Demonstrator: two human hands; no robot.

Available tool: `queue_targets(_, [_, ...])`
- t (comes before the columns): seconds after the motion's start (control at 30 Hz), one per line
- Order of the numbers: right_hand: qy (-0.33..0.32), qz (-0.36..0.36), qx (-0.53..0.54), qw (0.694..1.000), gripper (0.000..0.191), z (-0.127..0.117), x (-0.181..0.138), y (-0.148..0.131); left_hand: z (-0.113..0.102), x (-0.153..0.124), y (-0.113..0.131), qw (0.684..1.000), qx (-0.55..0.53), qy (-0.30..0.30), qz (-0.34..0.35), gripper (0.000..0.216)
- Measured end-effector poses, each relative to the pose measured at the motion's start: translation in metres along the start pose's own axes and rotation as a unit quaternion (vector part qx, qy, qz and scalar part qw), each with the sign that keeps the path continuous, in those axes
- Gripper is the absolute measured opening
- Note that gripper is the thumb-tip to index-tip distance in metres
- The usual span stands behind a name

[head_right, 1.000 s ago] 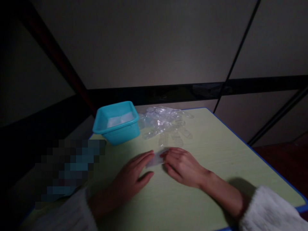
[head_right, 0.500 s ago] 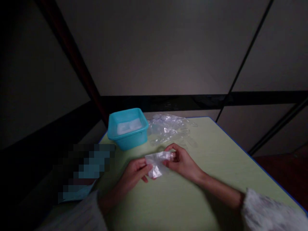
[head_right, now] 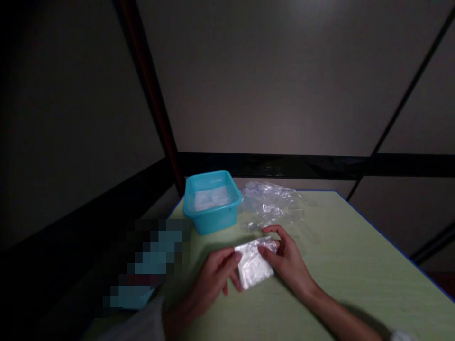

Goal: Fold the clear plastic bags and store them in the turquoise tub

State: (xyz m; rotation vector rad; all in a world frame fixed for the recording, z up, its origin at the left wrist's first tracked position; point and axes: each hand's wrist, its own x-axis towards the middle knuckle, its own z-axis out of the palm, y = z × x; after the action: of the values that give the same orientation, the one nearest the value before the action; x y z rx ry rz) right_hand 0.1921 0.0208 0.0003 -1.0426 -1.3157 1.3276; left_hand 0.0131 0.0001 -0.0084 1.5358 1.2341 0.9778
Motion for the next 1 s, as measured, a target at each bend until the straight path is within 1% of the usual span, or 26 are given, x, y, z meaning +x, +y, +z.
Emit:
queue_targets(0.03, [0.007, 0.001, -0.005, 1.000, 0.050, -0.001, 0.000, -0.001, -0.005, -0.001, 0.003, 0.998, 0.039, 0.034, 0.037, 0.028])
queue_targets(0.07, [0.016, 0.002, -0.010, 1.000, 0.050, -0.003, 0.000, -0.002, -0.012, -0.002, 0.006, 0.993, 0.070, 0.062, 0.070, 0.022])
queue_targets(0.1, [0.024, 0.004, -0.016, 1.000, 0.050, -0.004, 0.000, -0.003, -0.021, -0.001, 0.009, 0.962, 0.172, 0.119, 0.173, 0.015])
queue_targets(0.13, [0.032, 0.006, -0.021, 0.999, 0.049, -0.004, 0.000, -0.005, -0.030, 0.001, 0.012, 0.914, 0.271, 0.158, 0.257, 0.013])
queue_targets(0.17, [0.038, 0.007, -0.024, 0.999, 0.049, -0.005, 0.000, -0.007, -0.038, 0.004, 0.014, 0.867, 0.355, 0.184, 0.298, 0.018])
queue_targets(0.2, [0.041, 0.007, -0.026, 0.999, 0.049, -0.005, 0.000, -0.009, -0.046, 0.007, 0.015, 0.823, 0.421, 0.209, 0.319, 0.024])
queue_targets(0.23, [0.042, 0.008, -0.025, 0.999, 0.049, -0.005, 0.000, -0.011, -0.053, 0.012, 0.016, 0.788, 0.470, 0.229, 0.324, 0.030])
queue_targets(0.27, [0.041, 0.008, -0.022, 0.999, 0.050, -0.005, 0.000, -0.012, -0.059, 0.017, 0.015, 0.765, 0.509, 0.230, 0.321, 0.034])
queue_targets(0.3, [0.040, 0.007, -0.016, 0.999, 0.051, -0.005, 0.000, -0.013, -0.062, 0.021, 0.014, 0.752, 0.536, 0.230, 0.307, 0.038])
queue_targets(0.37, [0.034, 0.005, -0.007, 0.999, 0.052, -0.007, 0.000, -0.014, -0.066, 0.030, 0.011, 0.742, 0.568, 0.225, 0.277, 0.042])
queue_targets(0.47, [0.025, 0.004, -0.002, 1.000, 0.050, -0.009, 0.001, -0.012, -0.068, 0.039, 0.004, 0.743, 0.573, 0.235, 0.254, 0.039])
queue_targets(0.6, [0.031, -0.002, -0.008, 0.999, 0.047, -0.012, 0.004, -0.012, -0.071, 0.045, -0.002, 0.742, 0.551, 0.265, 0.275, 0.026])
queue_targets(0.7, [0.034, -0.023, -0.011, 0.999, 0.046, -0.016, 0.005, -0.019, -0.073, 0.044, -0.002, 0.740, 0.539, 0.268, 0.302, 0.020])
queue_targets(0.77, [0.034, -0.043, -0.021, 0.998, 0.044, -0.020, 0.004, -0.029, -0.073, 0.039, 0.001, 0.736, 0.531, 0.269, 0.323, 0.019])
queue_targets(0.87, [0.042, -0.073, -0.018, 0.996, 0.043, -0.029, 0.001, -0.048, -0.068, 0.025, 0.008, 0.728, 0.524, 0.261, 0.356, 0.021])
queue_targets(0.9, [0.043, -0.079, -0.003, 0.996, 0.044, -0.032, 0.000, -0.056, -0.066, 0.018, 0.011, 0.725, 0.523, 0.252, 0.370, 0.022])
queue_targets(0.97, [0.049, -0.089, 0.029, 0.994, 0.044, -0.038, -0.003, -0.069, -0.060, 0.004, 0.017, 0.714, 0.521, 0.217, 0.414, 0.024])
queue_targets(1.0, [0.056, -0.100, 0.039, 0.993, 0.043, -0.040, -0.004, -0.076, -0.057, -0.003, 0.020, 0.716, 0.521, 0.199, 0.420, 0.025])
